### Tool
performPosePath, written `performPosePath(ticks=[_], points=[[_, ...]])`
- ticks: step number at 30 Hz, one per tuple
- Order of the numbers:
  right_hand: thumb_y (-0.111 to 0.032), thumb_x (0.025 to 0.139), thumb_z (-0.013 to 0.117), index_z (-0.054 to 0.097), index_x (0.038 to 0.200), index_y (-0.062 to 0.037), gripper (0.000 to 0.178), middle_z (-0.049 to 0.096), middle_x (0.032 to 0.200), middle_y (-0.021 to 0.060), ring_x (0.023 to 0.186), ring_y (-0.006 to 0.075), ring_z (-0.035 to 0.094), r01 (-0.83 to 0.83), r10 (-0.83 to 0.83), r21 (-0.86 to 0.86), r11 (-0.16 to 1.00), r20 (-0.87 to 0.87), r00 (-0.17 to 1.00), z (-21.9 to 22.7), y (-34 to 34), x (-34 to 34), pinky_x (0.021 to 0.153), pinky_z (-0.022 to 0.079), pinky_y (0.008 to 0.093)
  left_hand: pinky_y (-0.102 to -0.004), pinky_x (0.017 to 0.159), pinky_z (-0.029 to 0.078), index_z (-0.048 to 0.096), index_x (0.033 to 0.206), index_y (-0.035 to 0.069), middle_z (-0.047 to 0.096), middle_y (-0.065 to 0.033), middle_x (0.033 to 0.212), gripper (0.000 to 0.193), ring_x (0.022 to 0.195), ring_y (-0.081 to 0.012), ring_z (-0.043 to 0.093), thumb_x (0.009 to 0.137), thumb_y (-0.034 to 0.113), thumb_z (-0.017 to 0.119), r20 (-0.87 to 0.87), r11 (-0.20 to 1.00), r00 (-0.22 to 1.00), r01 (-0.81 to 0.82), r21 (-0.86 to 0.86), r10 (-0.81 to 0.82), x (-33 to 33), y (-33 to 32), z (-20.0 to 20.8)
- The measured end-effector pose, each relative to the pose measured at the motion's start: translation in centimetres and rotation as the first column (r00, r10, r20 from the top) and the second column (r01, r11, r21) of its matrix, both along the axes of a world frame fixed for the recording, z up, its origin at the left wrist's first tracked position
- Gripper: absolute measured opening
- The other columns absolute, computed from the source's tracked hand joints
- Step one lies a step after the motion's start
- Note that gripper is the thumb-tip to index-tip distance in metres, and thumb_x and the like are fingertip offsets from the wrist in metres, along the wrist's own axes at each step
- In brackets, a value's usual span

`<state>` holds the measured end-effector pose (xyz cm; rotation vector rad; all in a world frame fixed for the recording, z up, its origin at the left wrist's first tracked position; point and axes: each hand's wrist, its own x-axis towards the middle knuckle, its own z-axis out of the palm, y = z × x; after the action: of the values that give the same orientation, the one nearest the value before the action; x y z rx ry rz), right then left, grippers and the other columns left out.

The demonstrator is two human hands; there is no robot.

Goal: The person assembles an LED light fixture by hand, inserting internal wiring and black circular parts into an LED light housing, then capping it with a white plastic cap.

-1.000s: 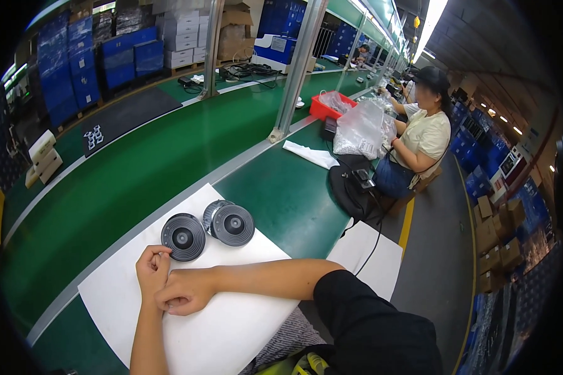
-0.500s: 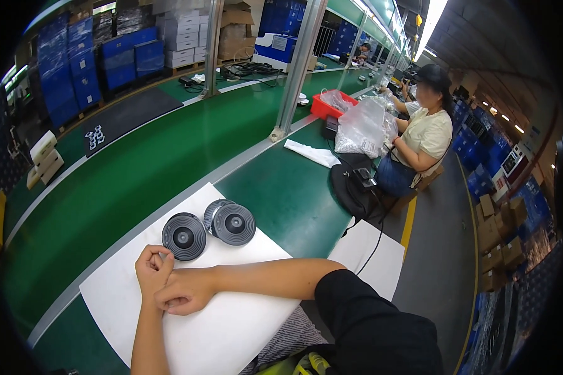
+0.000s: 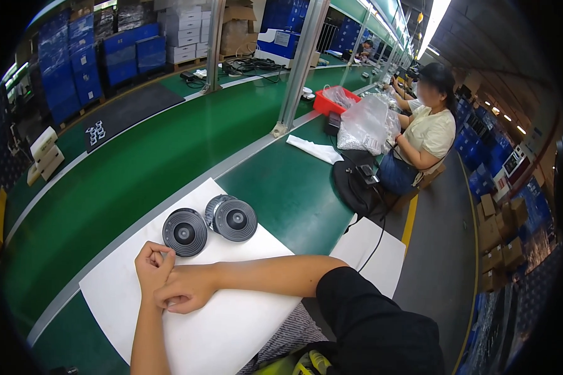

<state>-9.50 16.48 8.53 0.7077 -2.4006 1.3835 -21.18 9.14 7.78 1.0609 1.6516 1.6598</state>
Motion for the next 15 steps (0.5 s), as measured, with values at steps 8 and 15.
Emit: performPosePath(ticks=[8,15], points=[[-0.01,0.081,0.063,0.059,0.095,-0.0086,0.015,0.058,0.066,0.004,0.056,0.0214,0.056,0.01,-0.01,0.019,1.0,0.014,1.0,-0.12,-0.21,-0.07,0.054,0.042,0.0344,-0.0198,0.046,0.023,0.06,0.08,0.004,0.037,0.0079,0.052,0.012,0.048,-0.0002,0.029,0.079,-0.002,0.071,0.012,1.0,1.0,0.009,0.002,-0.009,0.25,-0.22,0.47],[-0.011,0.081,0.063,0.059,0.095,-0.008,0.015,0.058,0.066,0.0048,0.055,0.0214,0.056,0.019,-0.019,0.012,1.0,0.003,1.0,0.06,0.39,0.63,0.054,0.043,0.0344,-0.0204,0.046,0.023,0.06,0.081,0.004,0.037,0.0082,0.053,0.012,0.048,-0.0006,0.029,0.08,-0.002,0.07,0.014,0.999,0.999,0.041,0.033,-0.042,0.44,0.48,-0.18]])
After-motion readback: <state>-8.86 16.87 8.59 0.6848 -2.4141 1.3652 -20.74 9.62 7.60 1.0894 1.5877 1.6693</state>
